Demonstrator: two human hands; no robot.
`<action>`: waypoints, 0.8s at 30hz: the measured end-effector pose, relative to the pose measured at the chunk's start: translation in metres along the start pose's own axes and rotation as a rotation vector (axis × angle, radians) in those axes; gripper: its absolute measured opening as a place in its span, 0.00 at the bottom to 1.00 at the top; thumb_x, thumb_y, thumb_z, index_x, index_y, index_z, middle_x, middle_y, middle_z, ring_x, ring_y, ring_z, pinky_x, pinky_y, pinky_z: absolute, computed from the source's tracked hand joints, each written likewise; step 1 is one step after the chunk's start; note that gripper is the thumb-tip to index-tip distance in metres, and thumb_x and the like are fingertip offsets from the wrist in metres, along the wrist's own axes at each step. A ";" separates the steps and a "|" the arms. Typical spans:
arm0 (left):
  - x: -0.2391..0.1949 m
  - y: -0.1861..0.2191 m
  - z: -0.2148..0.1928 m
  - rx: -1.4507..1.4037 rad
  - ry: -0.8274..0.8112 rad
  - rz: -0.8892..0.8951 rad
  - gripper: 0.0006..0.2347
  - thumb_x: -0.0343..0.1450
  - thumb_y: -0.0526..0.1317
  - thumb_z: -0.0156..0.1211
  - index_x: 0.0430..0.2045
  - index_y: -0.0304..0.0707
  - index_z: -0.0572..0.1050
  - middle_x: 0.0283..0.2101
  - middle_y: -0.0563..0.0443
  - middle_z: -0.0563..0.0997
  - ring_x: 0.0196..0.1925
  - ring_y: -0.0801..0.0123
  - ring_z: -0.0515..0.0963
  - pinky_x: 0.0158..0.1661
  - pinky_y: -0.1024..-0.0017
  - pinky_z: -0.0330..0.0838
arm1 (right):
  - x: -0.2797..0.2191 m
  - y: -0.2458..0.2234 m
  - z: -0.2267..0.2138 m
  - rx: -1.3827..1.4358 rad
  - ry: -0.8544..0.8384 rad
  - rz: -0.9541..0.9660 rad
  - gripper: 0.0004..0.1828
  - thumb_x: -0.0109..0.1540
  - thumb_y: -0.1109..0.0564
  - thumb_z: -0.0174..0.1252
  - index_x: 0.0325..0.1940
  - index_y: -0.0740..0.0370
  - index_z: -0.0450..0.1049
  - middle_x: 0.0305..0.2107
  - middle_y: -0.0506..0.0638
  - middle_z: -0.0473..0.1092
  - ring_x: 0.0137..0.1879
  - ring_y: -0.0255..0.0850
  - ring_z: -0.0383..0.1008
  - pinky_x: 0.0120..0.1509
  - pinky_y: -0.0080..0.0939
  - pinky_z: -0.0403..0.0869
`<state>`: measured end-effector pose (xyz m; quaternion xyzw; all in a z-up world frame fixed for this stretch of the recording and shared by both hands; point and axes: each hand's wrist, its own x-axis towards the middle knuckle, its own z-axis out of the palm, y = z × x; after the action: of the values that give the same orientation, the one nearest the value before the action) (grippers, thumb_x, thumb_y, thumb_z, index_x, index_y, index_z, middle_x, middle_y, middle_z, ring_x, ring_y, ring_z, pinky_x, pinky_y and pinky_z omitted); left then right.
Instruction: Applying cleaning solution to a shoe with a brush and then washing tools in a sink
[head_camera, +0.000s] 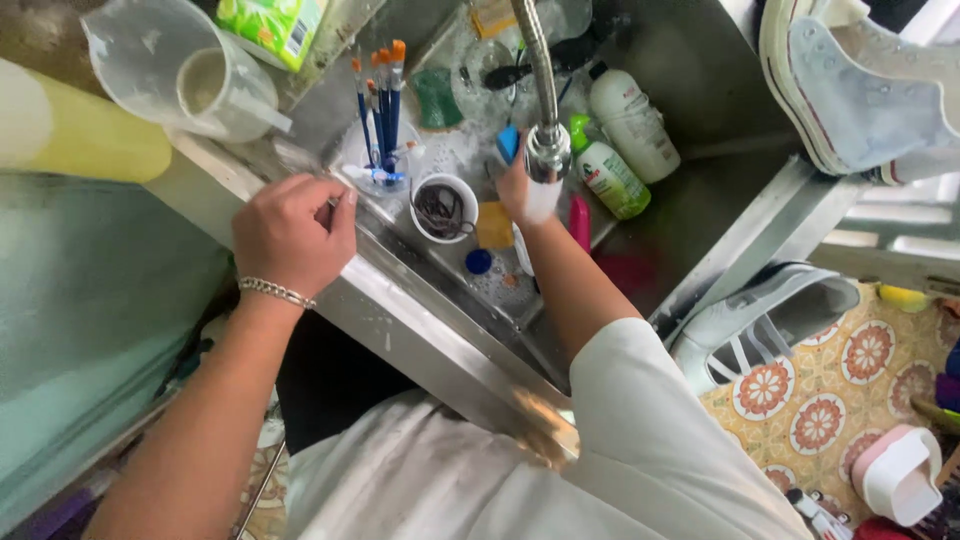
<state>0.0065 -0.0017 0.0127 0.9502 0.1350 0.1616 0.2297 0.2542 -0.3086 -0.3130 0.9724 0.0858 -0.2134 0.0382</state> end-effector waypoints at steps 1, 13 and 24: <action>0.002 -0.001 0.001 -0.019 -0.033 -0.005 0.03 0.80 0.41 0.77 0.38 0.47 0.91 0.30 0.47 0.84 0.37 0.44 0.92 0.44 0.52 0.86 | 0.007 -0.006 0.007 0.128 0.047 0.044 0.58 0.72 0.15 0.65 0.99 0.33 0.53 0.92 0.49 0.59 0.98 0.50 0.56 1.03 0.62 0.58; 0.005 -0.001 -0.001 -0.052 -0.035 -0.022 0.05 0.79 0.43 0.76 0.36 0.45 0.90 0.30 0.42 0.85 0.37 0.39 0.92 0.42 0.47 0.85 | 0.018 0.011 -0.038 1.771 0.126 0.243 0.41 0.74 0.51 0.73 0.91 0.46 0.66 0.84 0.59 0.67 0.88 0.72 0.68 0.86 0.82 0.77; -0.009 -0.002 0.017 0.117 -0.032 0.007 0.06 0.83 0.48 0.76 0.44 0.51 0.93 0.34 0.49 0.88 0.40 0.48 0.94 0.46 0.52 0.88 | -0.207 0.044 -0.155 2.000 -0.040 0.518 0.35 0.55 0.58 0.93 0.63 0.58 0.86 0.49 0.63 0.79 0.51 0.66 0.82 0.46 0.81 0.86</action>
<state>0.0039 -0.0096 -0.0051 0.9650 0.1369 0.1389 0.1755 0.1402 -0.3664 -0.0840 0.5448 -0.3435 -0.1886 -0.7414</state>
